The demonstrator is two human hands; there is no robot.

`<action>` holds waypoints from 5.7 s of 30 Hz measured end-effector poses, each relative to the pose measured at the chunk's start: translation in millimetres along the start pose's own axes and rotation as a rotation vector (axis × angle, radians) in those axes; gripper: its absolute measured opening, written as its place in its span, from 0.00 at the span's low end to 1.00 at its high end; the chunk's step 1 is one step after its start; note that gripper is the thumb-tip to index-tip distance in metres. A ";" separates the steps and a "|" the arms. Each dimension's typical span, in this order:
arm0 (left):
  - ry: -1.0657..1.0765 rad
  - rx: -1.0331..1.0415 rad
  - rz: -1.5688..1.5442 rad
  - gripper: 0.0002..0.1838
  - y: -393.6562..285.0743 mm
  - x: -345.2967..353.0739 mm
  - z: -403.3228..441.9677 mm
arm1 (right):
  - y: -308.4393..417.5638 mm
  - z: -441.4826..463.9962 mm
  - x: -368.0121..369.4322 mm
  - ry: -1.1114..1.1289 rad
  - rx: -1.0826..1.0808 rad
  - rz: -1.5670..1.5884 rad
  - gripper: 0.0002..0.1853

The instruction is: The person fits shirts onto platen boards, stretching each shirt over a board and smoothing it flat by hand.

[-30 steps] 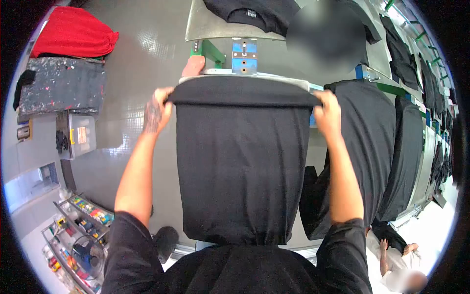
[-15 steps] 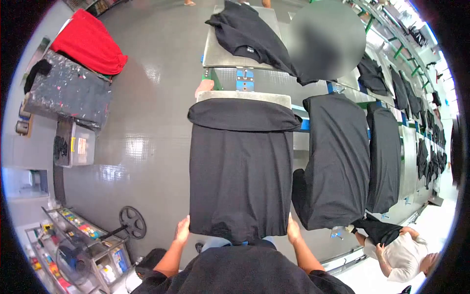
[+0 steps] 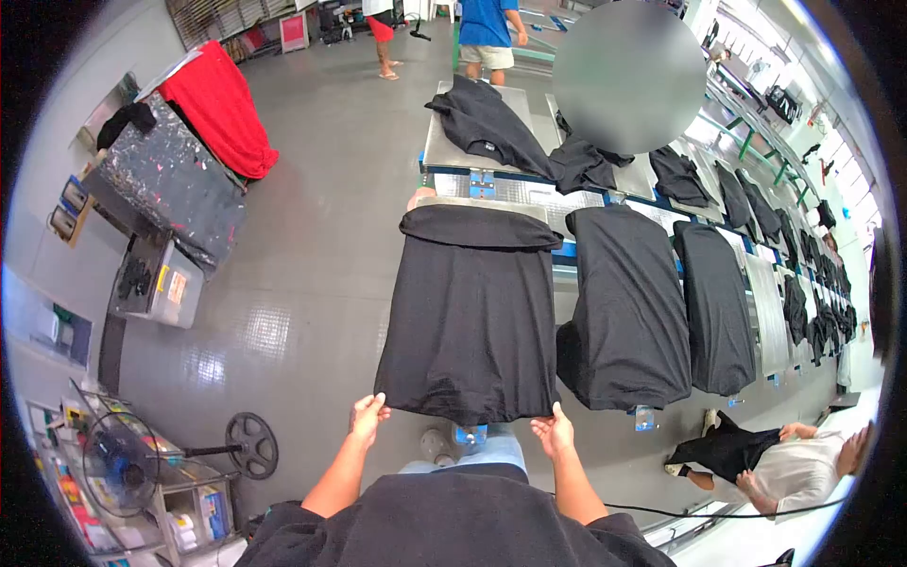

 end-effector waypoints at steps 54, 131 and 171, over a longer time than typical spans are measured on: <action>-0.121 0.041 0.118 0.15 -2.3 3.4 15.7 | 45.1 -4.7 21.4 -0.316 -0.230 -0.360 0.23; 0.043 0.522 0.975 0.34 -311.0 177.2 322.7 | 327.5 269.3 251.0 0.012 -0.627 -1.355 0.29; -0.252 0.585 0.944 0.39 -268.6 124.9 238.4 | 307.9 215.2 188.0 -0.254 -1.030 -1.252 0.25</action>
Point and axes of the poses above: each hand's wrist, its own z-axis towards the middle knuckle, its own x-axis out of the palm, y = z × x, the point moved 4 cm from there along z, towards the middle knuckle, and after that the axes turned 2 degrees about -x, right-handed, at the moved point
